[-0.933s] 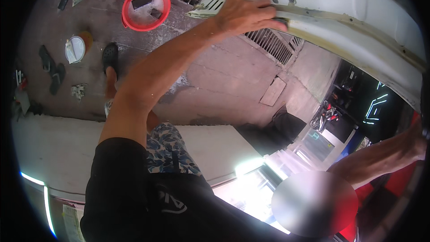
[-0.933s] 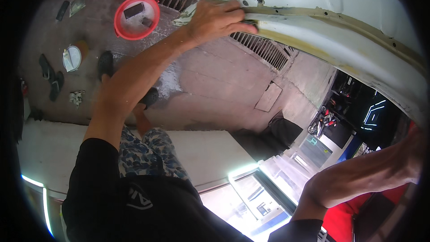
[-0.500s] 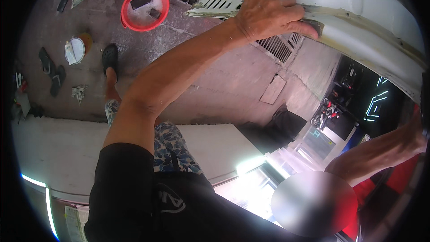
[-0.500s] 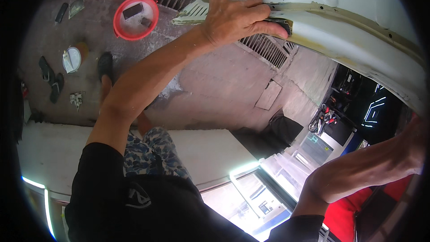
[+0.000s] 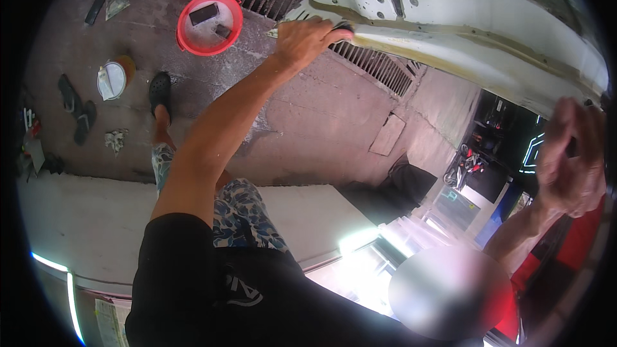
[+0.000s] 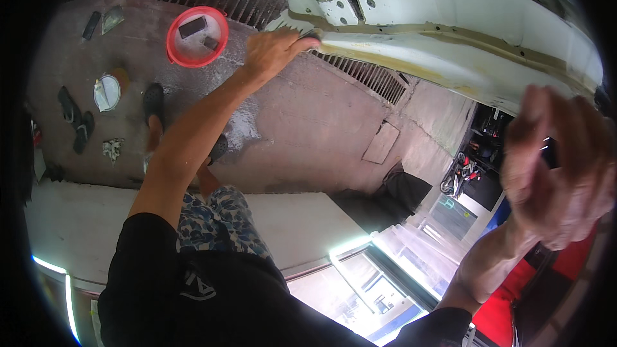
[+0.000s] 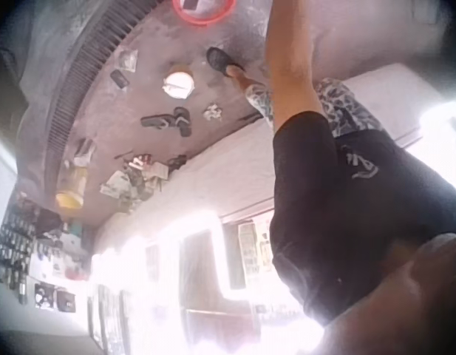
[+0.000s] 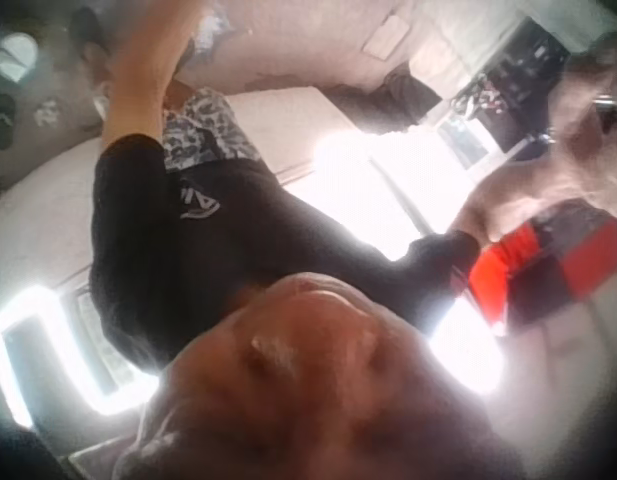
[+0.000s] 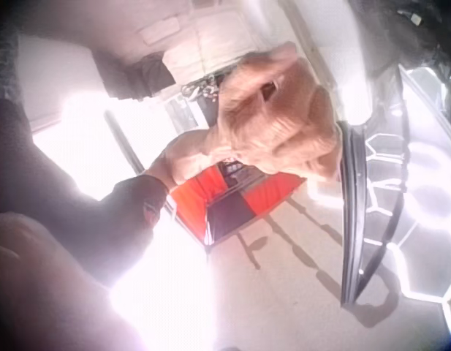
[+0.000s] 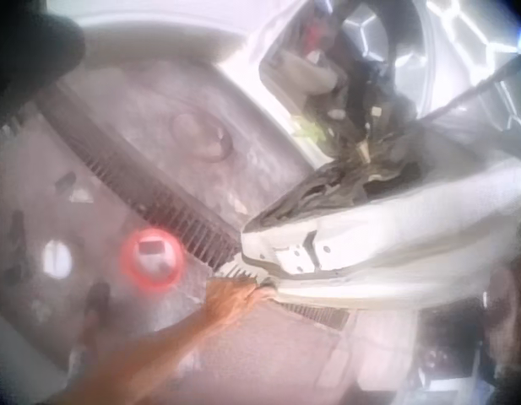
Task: The person sands the edge and inner surface of a white car door using a sanding block dipped in a bucket of water.
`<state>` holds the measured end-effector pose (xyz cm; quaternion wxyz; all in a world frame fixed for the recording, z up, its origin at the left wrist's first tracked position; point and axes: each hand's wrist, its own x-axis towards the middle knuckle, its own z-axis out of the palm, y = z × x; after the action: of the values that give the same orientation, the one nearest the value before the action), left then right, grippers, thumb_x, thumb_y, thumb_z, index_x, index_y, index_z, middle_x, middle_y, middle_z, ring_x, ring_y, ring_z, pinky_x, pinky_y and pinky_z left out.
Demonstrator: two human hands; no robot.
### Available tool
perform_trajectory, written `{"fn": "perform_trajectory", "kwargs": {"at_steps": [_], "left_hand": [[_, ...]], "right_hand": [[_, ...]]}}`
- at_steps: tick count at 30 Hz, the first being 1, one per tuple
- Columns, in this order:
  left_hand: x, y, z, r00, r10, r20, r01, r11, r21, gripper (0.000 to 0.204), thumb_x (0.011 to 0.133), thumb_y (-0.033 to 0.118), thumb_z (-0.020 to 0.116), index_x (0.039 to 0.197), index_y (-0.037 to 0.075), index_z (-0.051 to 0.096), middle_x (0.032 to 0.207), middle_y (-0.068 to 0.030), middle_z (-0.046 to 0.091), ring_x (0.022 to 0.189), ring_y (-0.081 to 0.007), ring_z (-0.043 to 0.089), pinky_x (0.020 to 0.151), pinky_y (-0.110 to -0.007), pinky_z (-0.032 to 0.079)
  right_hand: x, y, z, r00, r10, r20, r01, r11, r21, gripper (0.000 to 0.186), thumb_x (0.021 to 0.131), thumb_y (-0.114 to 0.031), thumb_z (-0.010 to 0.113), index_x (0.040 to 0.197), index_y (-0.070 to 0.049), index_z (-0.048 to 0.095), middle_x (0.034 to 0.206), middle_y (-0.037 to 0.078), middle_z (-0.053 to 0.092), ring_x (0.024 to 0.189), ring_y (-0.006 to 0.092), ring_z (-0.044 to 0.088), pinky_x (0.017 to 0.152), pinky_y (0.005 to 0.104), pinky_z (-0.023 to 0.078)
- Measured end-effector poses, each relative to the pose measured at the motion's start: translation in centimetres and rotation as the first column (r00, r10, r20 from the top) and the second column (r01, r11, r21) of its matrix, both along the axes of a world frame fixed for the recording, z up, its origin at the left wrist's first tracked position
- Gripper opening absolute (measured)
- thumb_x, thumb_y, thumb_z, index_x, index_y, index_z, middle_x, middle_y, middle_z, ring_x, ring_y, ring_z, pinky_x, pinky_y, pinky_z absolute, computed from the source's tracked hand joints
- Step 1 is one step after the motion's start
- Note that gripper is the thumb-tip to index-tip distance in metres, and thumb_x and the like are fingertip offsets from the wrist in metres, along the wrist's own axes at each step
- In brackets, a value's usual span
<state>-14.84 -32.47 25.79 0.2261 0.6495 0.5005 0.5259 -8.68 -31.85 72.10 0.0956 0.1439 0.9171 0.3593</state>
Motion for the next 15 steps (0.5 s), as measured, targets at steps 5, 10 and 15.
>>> {"fn": "perform_trajectory", "kwargs": {"at_steps": [5,10,15], "left_hand": [[-8.3,-7.1,-4.1,0.999,-0.049,0.011,0.049,0.922,-0.384,0.046,0.101,0.044,0.065,0.082,0.003,0.062,0.078,-0.0175,0.067,0.064,-0.0369,0.065,0.058,-0.048,0.05],[-11.5,-12.9,-10.1,0.998,-0.068,-0.014,0.043,0.763,-0.645,0.045,0.104,0.044,0.06,0.089,0.002,0.061,0.08,-0.0195,0.068,0.07,-0.0406,0.068,0.062,-0.049,0.051],[-13.1,-15.0,-11.3,0.988,-0.118,0.096,0.151,0.698,-0.7,0.045,0.105,0.042,0.06,0.091,0.0,0.06,0.077,-0.0218,0.066,0.072,-0.0421,0.068,0.065,-0.05,0.051]], "right_hand": [[4.2,-7.3,-8.7,0.796,-0.556,0.239,0.531,0.831,0.165,0.049,0.09,-0.038,0.077,0.132,-0.015,0.068,0.13,0.003,0.06,0.127,0.0224,0.053,0.11,0.0443,0.033],[4.8,-7.3,-14.4,0.757,-0.637,0.146,0.616,0.77,0.167,0.066,0.089,-0.034,0.076,0.146,-0.008,0.056,0.141,0.01,0.049,0.135,0.0284,0.045,0.114,0.05,0.034],[4.4,-6.5,-19.7,0.745,-0.644,0.172,0.649,0.76,0.033,0.062,0.089,-0.025,0.072,0.143,0.001,0.056,0.138,0.013,0.05,0.133,0.03,0.047,0.116,0.0475,0.041]]}}
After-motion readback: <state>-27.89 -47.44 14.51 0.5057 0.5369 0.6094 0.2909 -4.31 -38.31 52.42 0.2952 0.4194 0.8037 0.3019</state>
